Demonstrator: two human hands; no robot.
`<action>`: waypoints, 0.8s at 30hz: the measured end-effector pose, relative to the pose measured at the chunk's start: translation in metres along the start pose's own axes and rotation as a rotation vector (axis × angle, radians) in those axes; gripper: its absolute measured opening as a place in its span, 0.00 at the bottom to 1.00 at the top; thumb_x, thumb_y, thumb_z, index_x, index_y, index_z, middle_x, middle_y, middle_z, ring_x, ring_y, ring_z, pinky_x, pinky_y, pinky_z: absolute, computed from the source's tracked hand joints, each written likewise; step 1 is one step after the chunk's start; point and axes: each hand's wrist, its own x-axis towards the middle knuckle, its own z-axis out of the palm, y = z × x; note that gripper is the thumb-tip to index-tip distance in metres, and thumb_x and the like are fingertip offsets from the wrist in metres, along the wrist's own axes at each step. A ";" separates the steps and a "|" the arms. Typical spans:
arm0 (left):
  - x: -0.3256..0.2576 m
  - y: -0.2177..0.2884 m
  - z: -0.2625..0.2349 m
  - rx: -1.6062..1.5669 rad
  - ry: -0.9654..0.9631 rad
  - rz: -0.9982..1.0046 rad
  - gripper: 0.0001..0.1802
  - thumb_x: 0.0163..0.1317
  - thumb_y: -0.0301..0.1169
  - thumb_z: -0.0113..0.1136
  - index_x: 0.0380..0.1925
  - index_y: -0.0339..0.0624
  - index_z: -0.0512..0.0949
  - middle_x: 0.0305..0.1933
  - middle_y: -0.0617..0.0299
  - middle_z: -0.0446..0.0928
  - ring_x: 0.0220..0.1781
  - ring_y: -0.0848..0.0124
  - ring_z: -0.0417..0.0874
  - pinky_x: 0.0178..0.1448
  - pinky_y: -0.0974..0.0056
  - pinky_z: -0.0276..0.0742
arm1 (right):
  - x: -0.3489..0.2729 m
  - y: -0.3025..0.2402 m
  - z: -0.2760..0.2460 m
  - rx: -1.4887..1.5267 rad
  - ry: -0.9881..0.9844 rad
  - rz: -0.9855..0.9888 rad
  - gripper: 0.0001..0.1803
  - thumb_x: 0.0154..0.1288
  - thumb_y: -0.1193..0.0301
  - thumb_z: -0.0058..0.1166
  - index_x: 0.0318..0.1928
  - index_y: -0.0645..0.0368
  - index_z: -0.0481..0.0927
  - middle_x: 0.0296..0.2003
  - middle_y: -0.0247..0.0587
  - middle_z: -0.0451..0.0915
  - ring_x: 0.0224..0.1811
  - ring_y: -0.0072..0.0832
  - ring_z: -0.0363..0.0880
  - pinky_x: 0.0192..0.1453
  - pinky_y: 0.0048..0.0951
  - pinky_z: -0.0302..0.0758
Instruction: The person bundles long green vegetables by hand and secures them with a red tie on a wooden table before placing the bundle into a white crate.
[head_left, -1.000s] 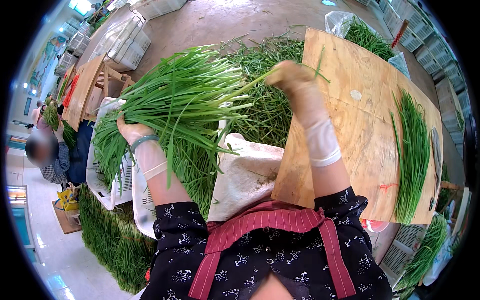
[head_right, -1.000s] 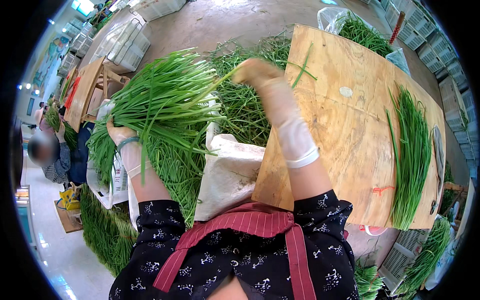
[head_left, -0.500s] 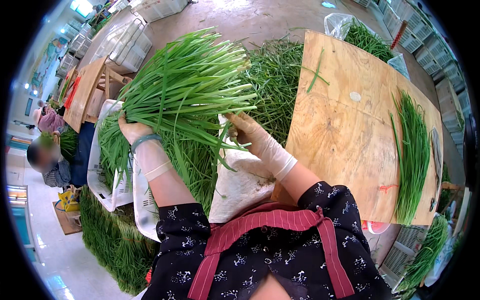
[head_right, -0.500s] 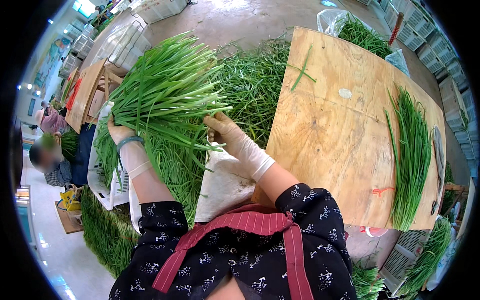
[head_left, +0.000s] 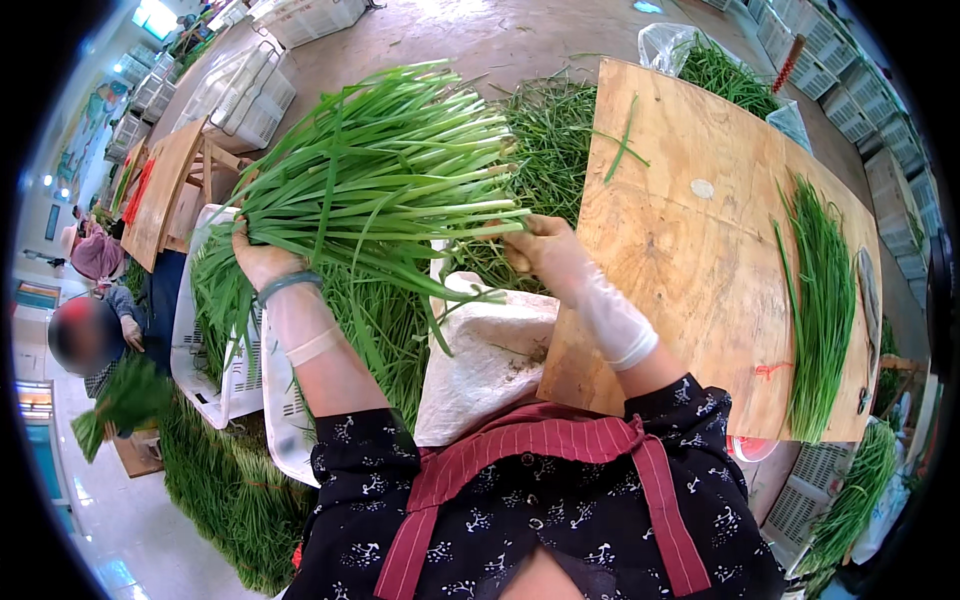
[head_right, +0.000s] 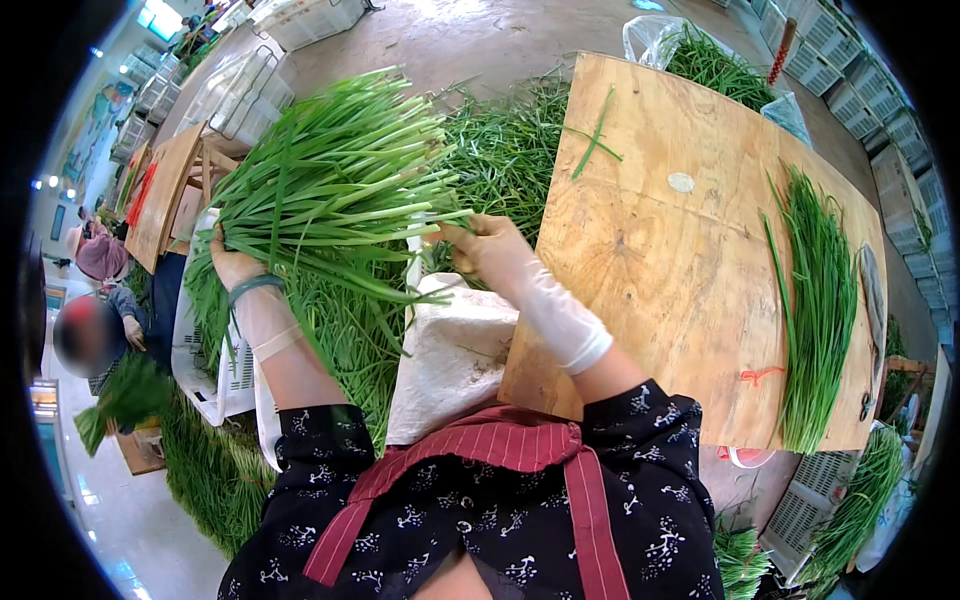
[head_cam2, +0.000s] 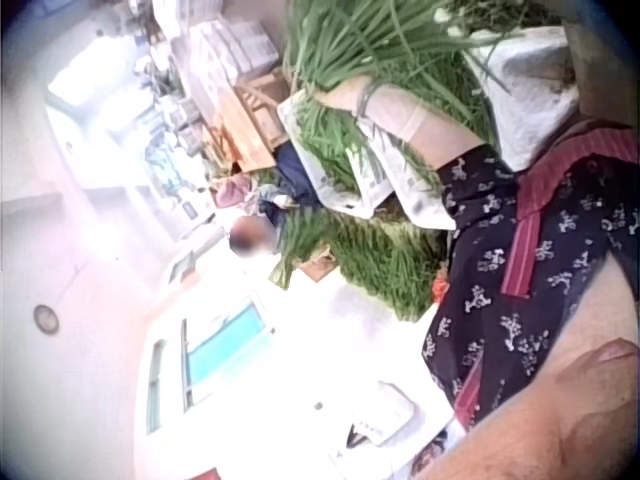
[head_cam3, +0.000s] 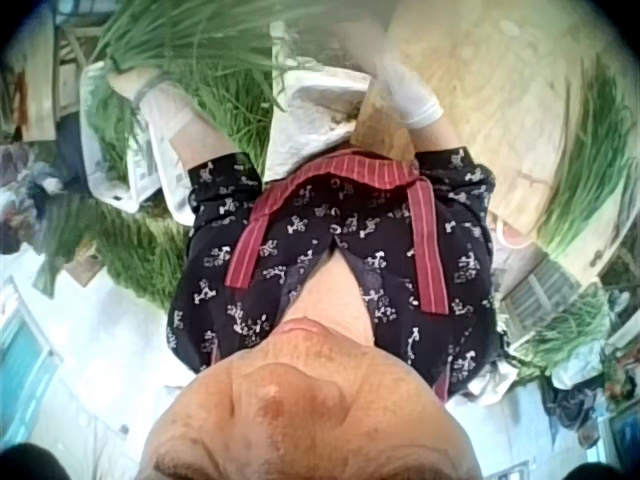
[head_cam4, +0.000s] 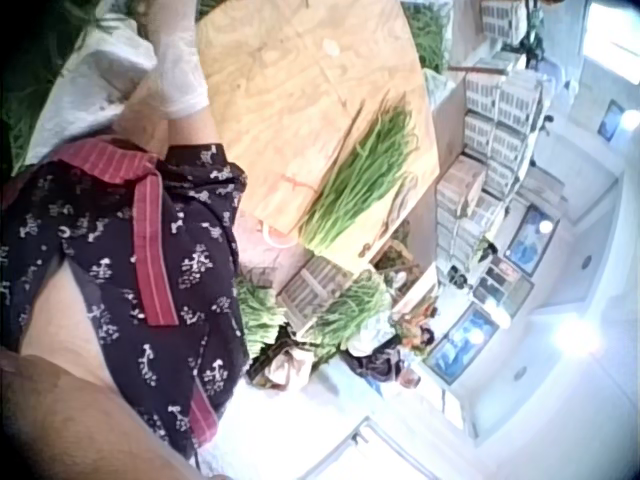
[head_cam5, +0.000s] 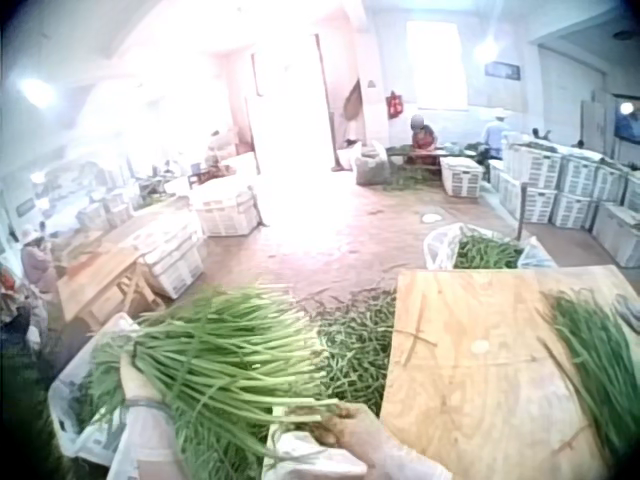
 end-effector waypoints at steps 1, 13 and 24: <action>0.003 0.003 -0.002 -0.057 -0.005 -0.021 0.23 0.60 0.40 0.38 0.48 0.37 0.71 0.54 0.52 0.70 0.54 0.57 0.71 0.59 0.53 0.66 | -0.006 -0.004 -0.010 -0.051 -0.027 0.010 0.09 0.62 0.68 0.49 0.32 0.59 0.78 0.15 0.26 0.64 0.17 0.15 0.59 0.21 0.18 0.56; 0.029 0.008 -0.023 0.222 0.011 0.224 0.18 0.65 0.37 0.36 0.47 0.37 0.67 0.53 0.50 0.70 0.51 0.57 0.73 0.56 0.53 0.70 | 0.020 -0.027 -0.082 -0.218 0.163 -0.083 0.19 0.60 0.51 0.51 0.38 0.53 0.81 0.22 0.27 0.70 0.21 0.16 0.68 0.32 0.15 0.69; -0.002 0.006 0.005 0.100 0.003 0.046 0.22 0.62 0.41 0.37 0.48 0.37 0.70 0.53 0.50 0.70 0.52 0.57 0.72 0.56 0.54 0.69 | 0.052 0.020 0.010 0.433 -0.198 0.006 0.18 0.55 0.63 0.58 0.43 0.59 0.76 0.37 0.32 0.77 0.35 0.20 0.72 0.40 0.24 0.70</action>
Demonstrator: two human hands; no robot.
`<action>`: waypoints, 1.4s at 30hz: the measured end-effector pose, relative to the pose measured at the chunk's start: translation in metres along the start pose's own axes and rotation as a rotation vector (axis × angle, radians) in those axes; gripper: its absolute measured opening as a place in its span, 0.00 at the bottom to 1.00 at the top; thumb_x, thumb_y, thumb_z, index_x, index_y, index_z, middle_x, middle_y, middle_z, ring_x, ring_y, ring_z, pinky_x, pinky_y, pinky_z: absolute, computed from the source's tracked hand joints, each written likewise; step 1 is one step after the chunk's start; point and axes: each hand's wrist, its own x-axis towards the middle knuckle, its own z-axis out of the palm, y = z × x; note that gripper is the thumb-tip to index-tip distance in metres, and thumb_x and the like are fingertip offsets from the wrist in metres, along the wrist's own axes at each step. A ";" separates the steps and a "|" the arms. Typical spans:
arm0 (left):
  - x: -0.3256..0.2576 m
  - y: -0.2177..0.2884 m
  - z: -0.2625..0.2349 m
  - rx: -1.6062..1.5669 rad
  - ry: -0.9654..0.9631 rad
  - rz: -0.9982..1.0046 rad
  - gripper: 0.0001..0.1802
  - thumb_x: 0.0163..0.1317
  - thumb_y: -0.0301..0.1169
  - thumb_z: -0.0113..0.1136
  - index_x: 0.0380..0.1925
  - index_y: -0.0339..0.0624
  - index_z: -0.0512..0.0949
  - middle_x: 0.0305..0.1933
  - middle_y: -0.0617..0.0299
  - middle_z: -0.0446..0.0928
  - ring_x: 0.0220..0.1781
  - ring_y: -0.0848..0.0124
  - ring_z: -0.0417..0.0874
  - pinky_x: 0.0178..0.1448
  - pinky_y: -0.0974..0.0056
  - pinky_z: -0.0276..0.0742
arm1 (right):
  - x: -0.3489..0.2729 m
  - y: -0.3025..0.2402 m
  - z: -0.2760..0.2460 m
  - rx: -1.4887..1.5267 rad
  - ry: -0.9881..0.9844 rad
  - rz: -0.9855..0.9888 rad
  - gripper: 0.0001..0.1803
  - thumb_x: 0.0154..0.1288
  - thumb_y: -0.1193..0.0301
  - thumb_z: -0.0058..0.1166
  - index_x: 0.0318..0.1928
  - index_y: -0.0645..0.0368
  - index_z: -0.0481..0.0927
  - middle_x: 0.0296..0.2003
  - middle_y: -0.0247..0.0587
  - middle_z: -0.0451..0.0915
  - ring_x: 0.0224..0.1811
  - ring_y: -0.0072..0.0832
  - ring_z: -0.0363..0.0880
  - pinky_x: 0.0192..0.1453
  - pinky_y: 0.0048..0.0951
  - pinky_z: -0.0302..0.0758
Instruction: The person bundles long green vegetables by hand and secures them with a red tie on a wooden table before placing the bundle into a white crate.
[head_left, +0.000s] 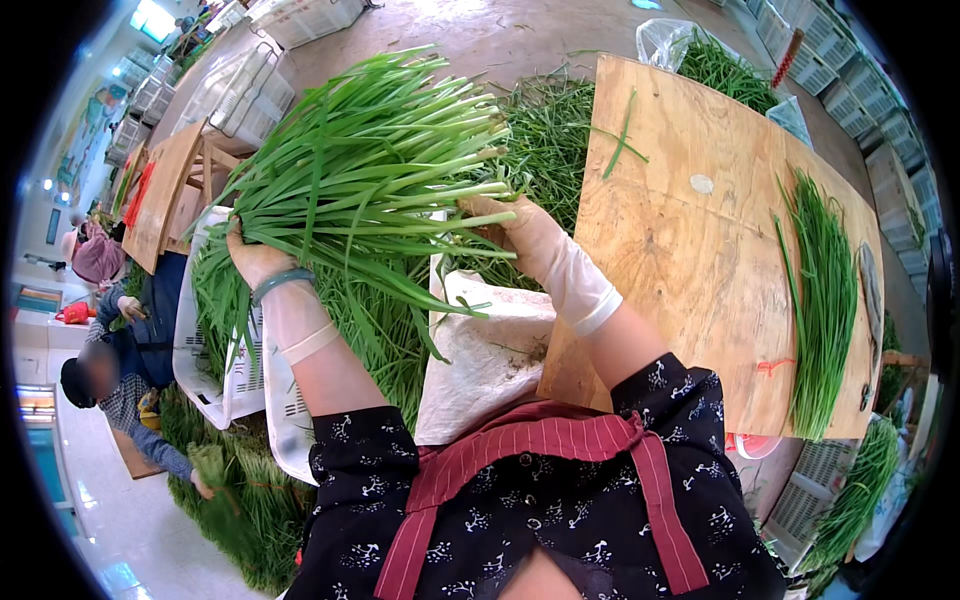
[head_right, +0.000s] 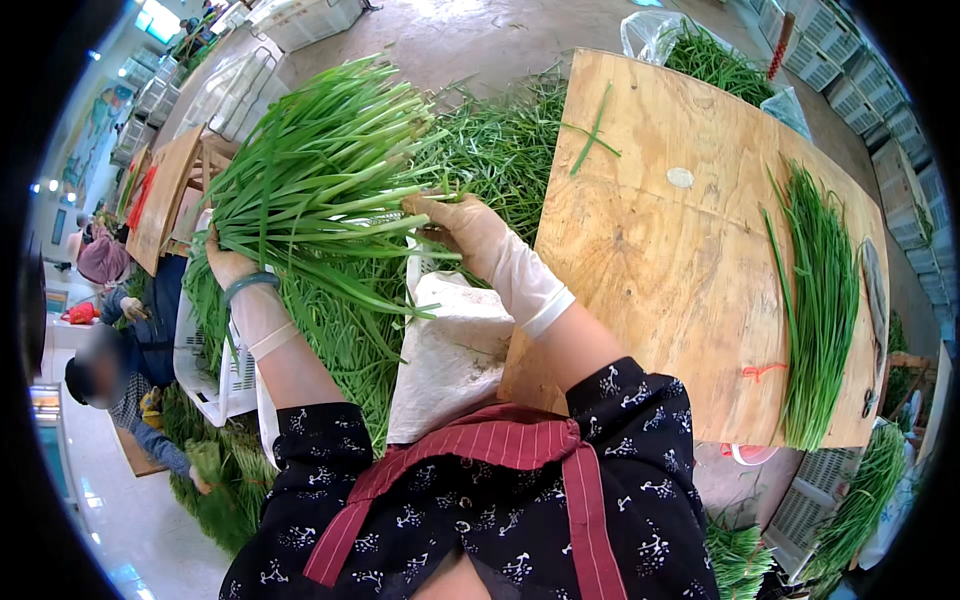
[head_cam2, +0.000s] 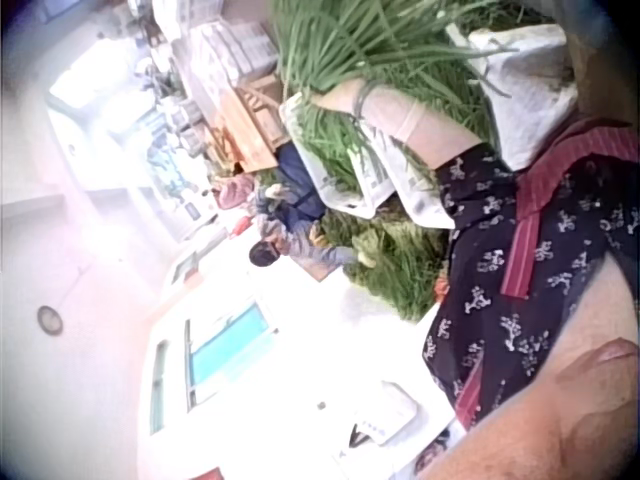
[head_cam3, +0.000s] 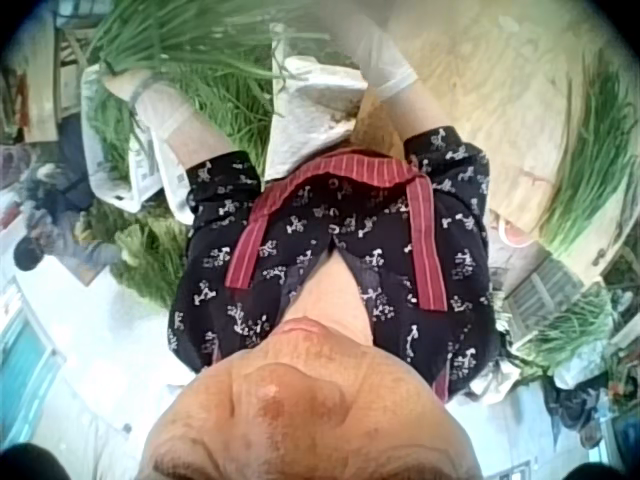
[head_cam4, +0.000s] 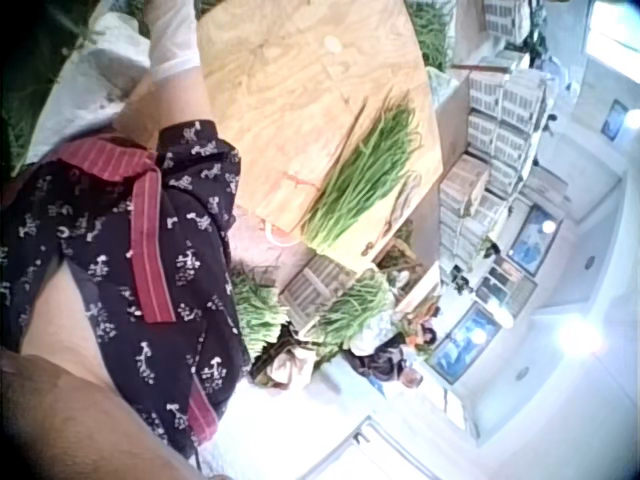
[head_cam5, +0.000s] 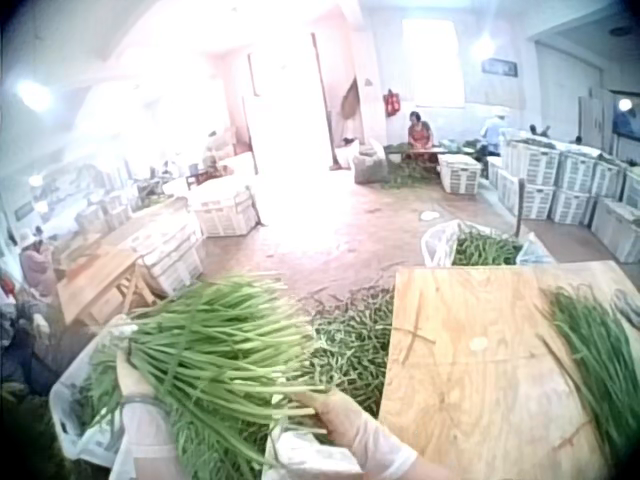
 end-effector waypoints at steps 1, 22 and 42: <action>-0.010 -0.002 0.010 0.052 0.031 0.034 0.23 0.62 0.42 0.37 0.48 0.37 0.70 0.53 0.50 0.70 0.52 0.56 0.72 0.56 0.53 0.69 | -0.004 0.001 0.002 0.060 0.008 0.004 0.17 0.54 0.64 0.59 0.43 0.59 0.76 0.37 0.32 0.77 0.36 0.21 0.72 0.41 0.24 0.70; 0.034 0.002 0.021 0.358 -0.078 0.433 0.20 0.54 0.18 0.49 0.50 0.33 0.63 0.50 0.39 0.68 0.44 0.58 0.77 0.44 0.56 0.79 | -0.041 -0.049 0.007 -0.596 0.052 -0.371 0.14 0.57 0.72 0.56 0.44 0.57 0.76 0.34 0.33 0.77 0.38 0.20 0.74 0.43 0.23 0.73; 0.029 0.010 0.045 0.281 -0.179 0.395 0.21 0.54 0.18 0.52 0.49 0.31 0.62 0.46 0.43 0.72 0.40 0.58 0.79 0.42 0.53 0.80 | -0.003 -0.034 -0.056 -0.108 0.268 0.120 0.20 0.58 0.63 0.56 0.45 0.65 0.71 0.41 0.42 0.75 0.39 0.33 0.76 0.44 0.29 0.76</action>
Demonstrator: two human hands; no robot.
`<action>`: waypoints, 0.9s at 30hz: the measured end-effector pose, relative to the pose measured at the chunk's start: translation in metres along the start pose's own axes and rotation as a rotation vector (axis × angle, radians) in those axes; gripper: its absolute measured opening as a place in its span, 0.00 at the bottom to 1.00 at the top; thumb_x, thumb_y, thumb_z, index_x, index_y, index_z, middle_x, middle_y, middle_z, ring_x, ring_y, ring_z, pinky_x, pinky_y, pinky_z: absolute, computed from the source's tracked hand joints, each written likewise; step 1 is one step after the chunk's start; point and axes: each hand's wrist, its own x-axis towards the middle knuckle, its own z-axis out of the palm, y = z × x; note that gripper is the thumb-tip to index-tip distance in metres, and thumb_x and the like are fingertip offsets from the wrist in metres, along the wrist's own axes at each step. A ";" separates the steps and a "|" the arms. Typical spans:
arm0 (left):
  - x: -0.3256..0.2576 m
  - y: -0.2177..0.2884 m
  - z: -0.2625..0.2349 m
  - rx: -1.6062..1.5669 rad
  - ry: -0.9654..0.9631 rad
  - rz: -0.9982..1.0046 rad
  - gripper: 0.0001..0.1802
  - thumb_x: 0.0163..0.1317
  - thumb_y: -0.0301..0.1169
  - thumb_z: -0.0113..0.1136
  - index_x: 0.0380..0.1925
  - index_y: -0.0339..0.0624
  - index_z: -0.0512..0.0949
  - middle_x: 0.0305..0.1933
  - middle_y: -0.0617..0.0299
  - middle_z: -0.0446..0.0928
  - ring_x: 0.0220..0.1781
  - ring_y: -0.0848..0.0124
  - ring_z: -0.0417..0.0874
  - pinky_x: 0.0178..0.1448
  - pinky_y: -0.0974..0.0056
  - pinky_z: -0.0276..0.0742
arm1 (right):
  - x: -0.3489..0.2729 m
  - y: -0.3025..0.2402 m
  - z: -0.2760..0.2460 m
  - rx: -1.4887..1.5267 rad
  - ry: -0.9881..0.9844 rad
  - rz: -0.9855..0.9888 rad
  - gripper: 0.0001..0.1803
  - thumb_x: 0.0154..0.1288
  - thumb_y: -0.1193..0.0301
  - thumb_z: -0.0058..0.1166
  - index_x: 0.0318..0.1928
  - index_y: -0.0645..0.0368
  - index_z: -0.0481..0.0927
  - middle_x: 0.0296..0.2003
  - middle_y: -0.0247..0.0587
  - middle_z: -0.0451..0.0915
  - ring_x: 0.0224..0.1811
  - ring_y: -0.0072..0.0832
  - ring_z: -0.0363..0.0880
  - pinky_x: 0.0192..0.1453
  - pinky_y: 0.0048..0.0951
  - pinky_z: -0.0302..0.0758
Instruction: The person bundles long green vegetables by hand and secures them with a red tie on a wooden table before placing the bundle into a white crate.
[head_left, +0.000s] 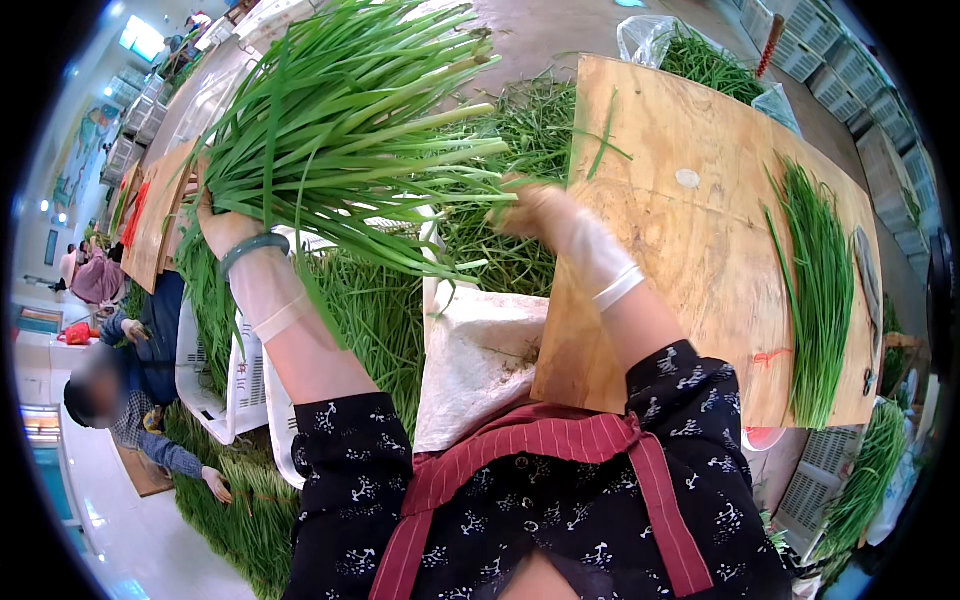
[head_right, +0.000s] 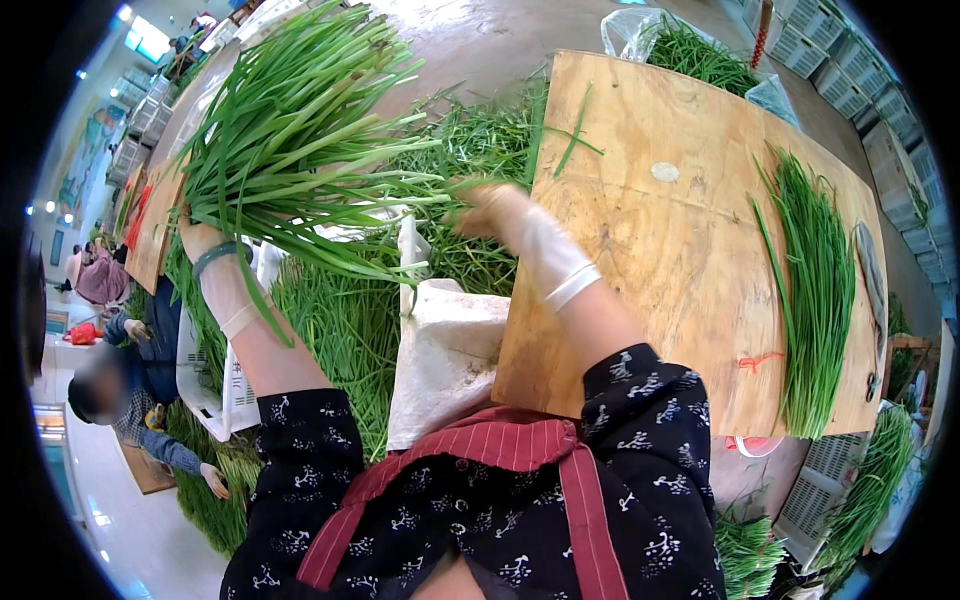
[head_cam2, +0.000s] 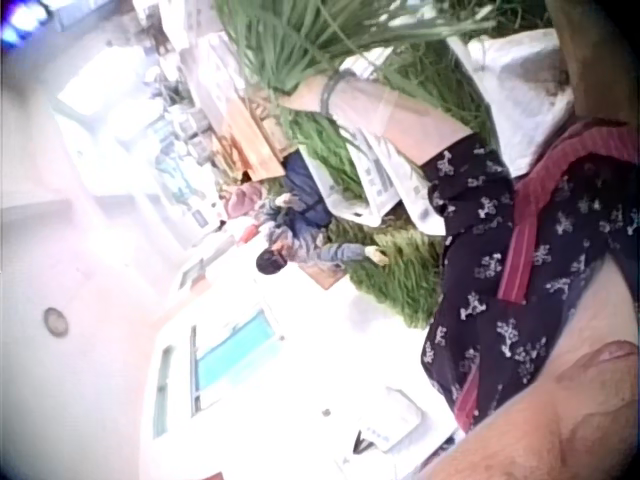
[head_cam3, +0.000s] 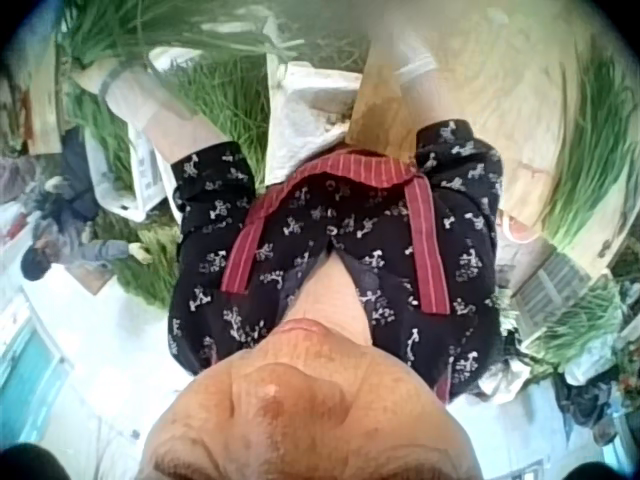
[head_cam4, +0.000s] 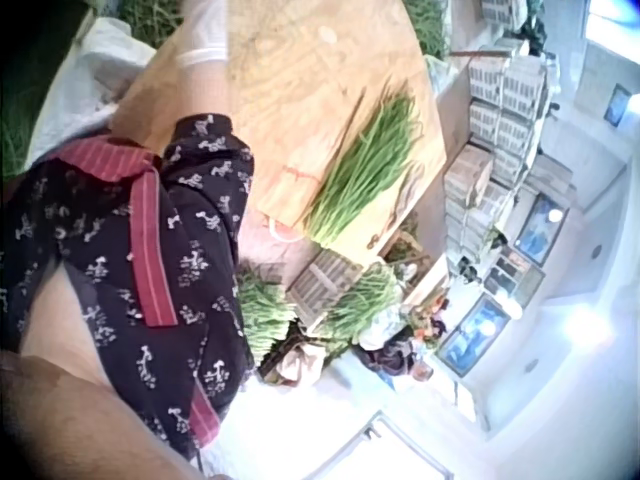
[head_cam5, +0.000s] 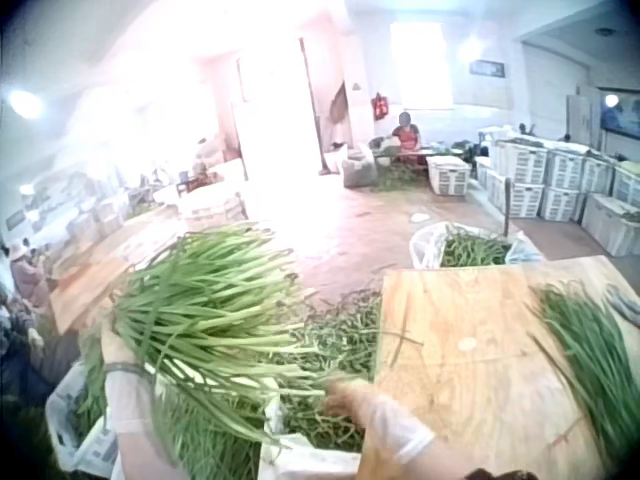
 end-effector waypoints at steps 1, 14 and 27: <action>0.000 -0.004 0.002 -0.004 0.002 -0.004 0.21 0.55 0.18 0.52 0.50 0.31 0.62 0.45 0.43 0.72 0.40 0.58 0.79 0.42 0.54 0.80 | 0.018 0.023 0.005 0.058 -0.104 0.101 0.21 0.57 0.61 0.57 0.45 0.64 0.72 0.42 0.42 0.75 0.38 0.30 0.76 0.44 0.29 0.77; -0.007 0.007 -0.011 0.068 0.076 -0.035 0.19 0.55 0.14 0.43 0.48 0.35 0.62 0.48 0.42 0.70 0.42 0.56 0.78 0.45 0.53 0.79 | -0.079 -0.019 -0.003 -0.641 -0.201 -0.188 0.14 0.61 0.59 0.51 0.32 0.58 0.80 0.25 0.32 0.79 0.23 0.18 0.73 0.35 0.18 0.73; 0.011 0.003 -0.026 0.027 0.046 -0.048 0.25 0.51 0.14 0.51 0.51 0.34 0.60 0.47 0.44 0.72 0.43 0.59 0.78 0.44 0.56 0.79 | -0.024 -0.081 -0.091 0.672 0.328 -0.658 0.05 0.61 0.71 0.50 0.29 0.58 0.73 0.16 0.27 0.68 0.15 0.18 0.63 0.47 0.31 0.78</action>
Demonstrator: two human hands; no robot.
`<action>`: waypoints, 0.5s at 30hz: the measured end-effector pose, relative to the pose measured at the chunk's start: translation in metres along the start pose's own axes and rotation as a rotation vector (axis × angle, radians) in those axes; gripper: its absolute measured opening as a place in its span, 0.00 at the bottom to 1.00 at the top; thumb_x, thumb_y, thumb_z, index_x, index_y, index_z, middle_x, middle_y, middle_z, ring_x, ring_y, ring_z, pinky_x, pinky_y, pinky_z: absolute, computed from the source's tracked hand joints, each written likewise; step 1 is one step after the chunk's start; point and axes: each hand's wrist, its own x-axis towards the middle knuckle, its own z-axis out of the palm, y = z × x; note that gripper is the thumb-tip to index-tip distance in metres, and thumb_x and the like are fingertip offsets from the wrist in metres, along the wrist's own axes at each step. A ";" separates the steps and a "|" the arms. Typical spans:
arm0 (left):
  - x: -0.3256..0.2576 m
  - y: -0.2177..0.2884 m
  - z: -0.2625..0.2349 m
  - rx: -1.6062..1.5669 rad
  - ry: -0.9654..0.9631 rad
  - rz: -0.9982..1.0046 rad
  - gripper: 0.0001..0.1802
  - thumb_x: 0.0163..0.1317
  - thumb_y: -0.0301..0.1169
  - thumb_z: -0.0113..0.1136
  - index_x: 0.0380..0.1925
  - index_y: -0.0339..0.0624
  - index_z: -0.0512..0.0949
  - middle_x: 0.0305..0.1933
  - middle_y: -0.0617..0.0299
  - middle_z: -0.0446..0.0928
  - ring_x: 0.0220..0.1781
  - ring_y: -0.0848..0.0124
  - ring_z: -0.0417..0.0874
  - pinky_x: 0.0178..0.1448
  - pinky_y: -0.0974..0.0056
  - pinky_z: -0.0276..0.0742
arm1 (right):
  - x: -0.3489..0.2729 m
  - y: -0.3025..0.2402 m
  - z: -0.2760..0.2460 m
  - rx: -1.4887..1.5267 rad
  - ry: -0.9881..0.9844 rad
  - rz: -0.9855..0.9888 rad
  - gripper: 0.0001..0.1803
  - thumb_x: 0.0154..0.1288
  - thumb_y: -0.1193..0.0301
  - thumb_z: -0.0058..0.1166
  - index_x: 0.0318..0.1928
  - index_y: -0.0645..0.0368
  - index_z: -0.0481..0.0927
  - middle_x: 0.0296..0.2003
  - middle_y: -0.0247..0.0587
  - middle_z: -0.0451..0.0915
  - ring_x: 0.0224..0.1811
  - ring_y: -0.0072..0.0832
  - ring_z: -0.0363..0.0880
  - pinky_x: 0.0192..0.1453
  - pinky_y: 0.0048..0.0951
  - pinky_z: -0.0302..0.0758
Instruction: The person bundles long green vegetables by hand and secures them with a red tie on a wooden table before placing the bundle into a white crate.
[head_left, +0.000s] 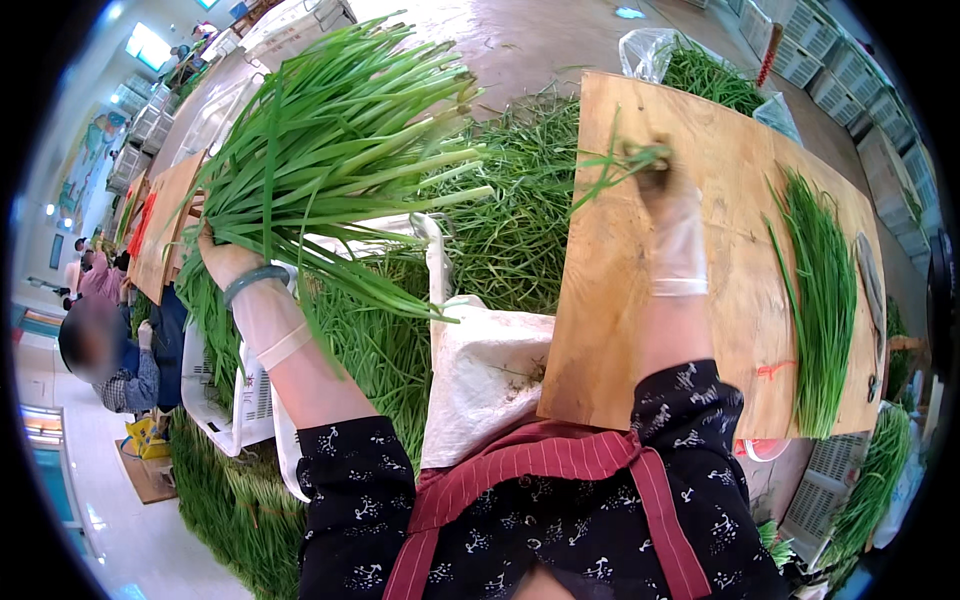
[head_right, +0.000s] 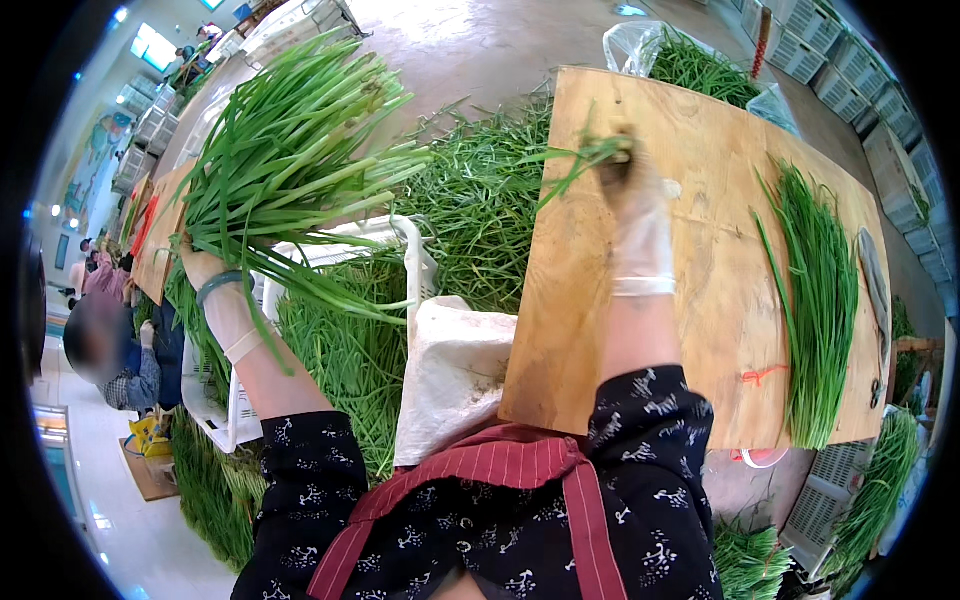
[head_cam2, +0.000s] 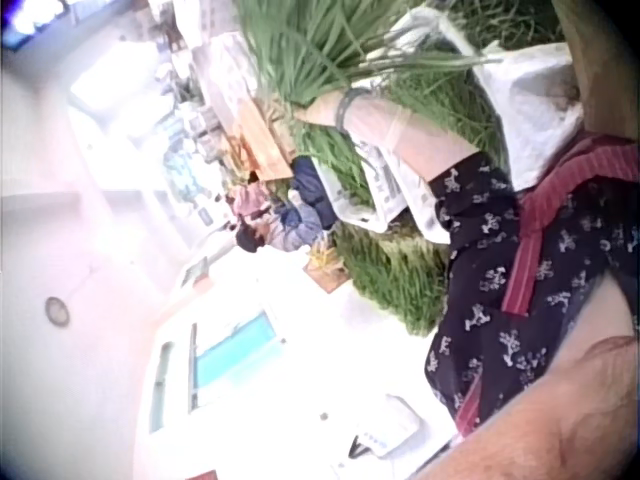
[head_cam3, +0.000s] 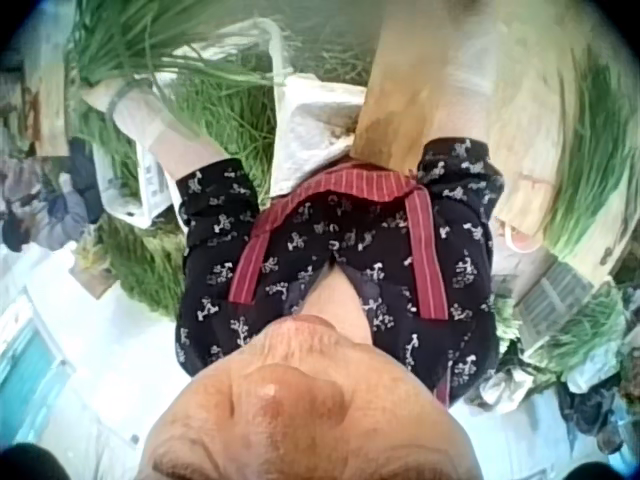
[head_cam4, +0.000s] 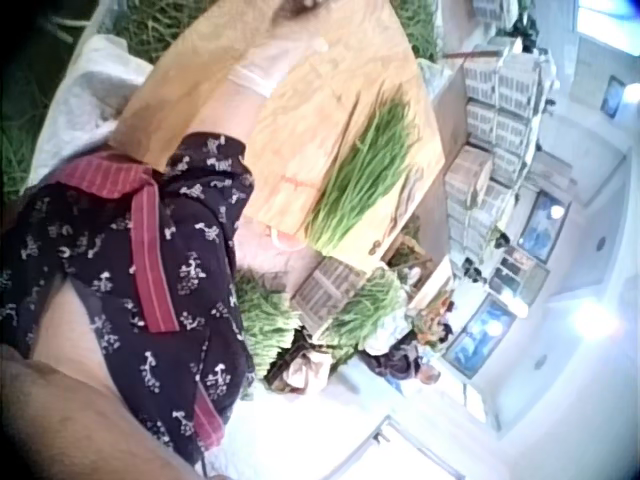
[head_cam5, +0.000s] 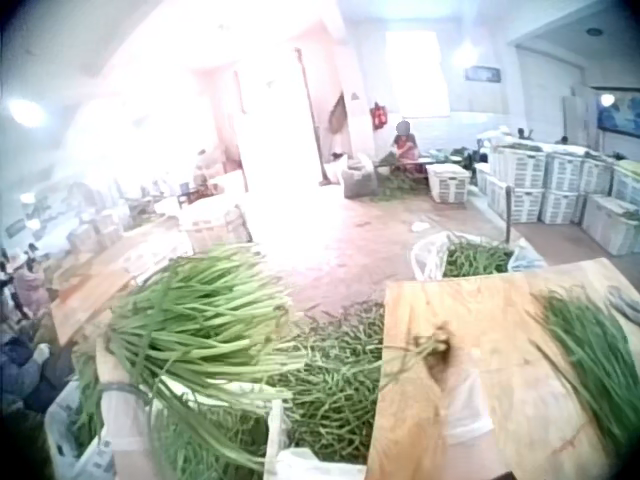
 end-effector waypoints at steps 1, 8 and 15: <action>0.004 -0.004 -0.007 0.038 -0.010 0.012 0.25 0.50 0.14 0.52 0.50 0.33 0.61 0.46 0.44 0.72 0.42 0.59 0.78 0.44 0.56 0.79 | 0.005 -0.015 -0.009 0.105 -0.155 -0.057 0.05 0.62 0.71 0.50 0.30 0.58 0.73 0.17 0.27 0.69 0.16 0.18 0.65 0.51 0.35 0.75; 0.011 -0.016 -0.011 -0.021 -0.023 0.030 0.27 0.50 0.13 0.53 0.51 0.36 0.60 0.46 0.43 0.72 0.40 0.58 0.79 0.42 0.55 0.80 | 0.035 -0.016 -0.026 -1.172 -0.656 -0.196 0.17 0.61 0.67 0.50 0.49 0.59 0.69 0.39 0.43 0.75 0.44 0.31 0.74 0.63 0.37 0.62; -0.016 -0.009 0.014 -0.037 0.010 -0.022 0.26 0.51 0.13 0.53 0.50 0.37 0.60 0.44 0.42 0.72 0.39 0.57 0.80 0.39 0.53 0.82 | -0.092 0.066 0.068 -1.270 -0.847 0.125 0.26 0.58 0.61 0.55 0.54 0.61 0.71 0.47 0.46 0.76 0.48 0.30 0.75 0.55 0.27 0.69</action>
